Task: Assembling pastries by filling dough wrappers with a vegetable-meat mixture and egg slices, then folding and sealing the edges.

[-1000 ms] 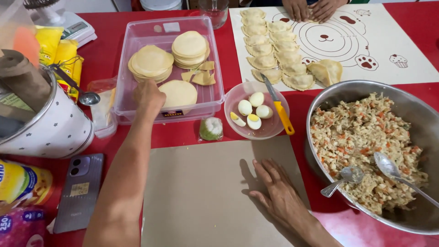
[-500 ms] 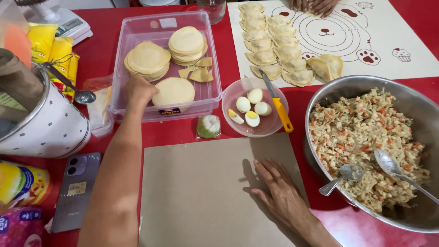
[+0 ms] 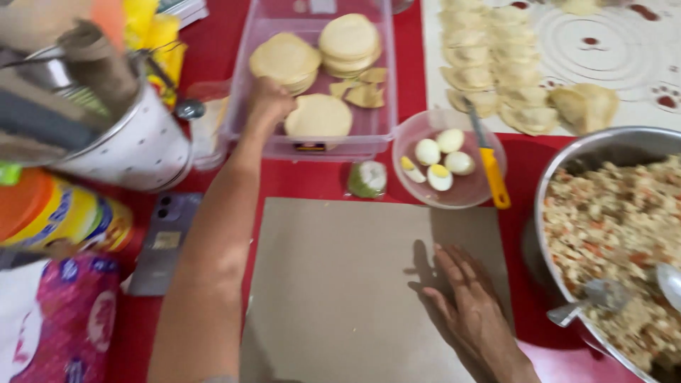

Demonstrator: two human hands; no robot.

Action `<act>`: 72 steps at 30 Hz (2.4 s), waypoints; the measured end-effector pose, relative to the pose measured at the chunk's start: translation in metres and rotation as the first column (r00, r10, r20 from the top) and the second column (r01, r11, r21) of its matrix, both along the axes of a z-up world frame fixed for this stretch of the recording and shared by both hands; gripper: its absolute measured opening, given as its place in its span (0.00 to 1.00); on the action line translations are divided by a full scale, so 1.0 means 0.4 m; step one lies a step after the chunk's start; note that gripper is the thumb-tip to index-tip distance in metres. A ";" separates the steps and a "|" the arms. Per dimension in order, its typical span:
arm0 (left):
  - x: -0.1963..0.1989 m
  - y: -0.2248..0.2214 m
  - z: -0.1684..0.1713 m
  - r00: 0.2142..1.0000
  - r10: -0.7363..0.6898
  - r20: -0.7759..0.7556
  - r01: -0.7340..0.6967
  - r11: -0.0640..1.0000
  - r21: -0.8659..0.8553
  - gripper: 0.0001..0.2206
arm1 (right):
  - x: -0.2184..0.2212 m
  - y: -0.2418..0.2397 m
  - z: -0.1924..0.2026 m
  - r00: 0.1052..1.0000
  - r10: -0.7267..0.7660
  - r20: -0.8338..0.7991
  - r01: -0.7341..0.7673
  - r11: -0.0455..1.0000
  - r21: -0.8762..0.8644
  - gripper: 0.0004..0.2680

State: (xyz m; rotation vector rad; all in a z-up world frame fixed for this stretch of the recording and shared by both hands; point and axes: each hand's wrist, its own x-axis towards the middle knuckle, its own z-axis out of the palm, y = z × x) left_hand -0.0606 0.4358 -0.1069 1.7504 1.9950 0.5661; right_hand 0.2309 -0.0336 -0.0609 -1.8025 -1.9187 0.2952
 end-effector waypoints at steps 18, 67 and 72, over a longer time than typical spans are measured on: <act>-0.007 -0.065 0.048 0.751 0.075 0.656 0.001 0.993 -0.116 0.11 | 0.012 0.003 -0.043 0.997 -0.001 0.079 -0.002 0.999 0.038 0.24; 0.043 -0.170 0.146 0.937 -0.345 -0.060 0.350 0.921 0.170 0.21 | 0.039 0.012 -0.083 0.991 0.036 0.126 -0.062 0.977 0.206 0.21; 0.036 -0.146 0.130 0.965 -0.257 0.057 0.247 0.958 0.146 0.13 | 0.034 0.009 -0.070 0.996 0.021 0.089 -0.035 0.988 0.154 0.21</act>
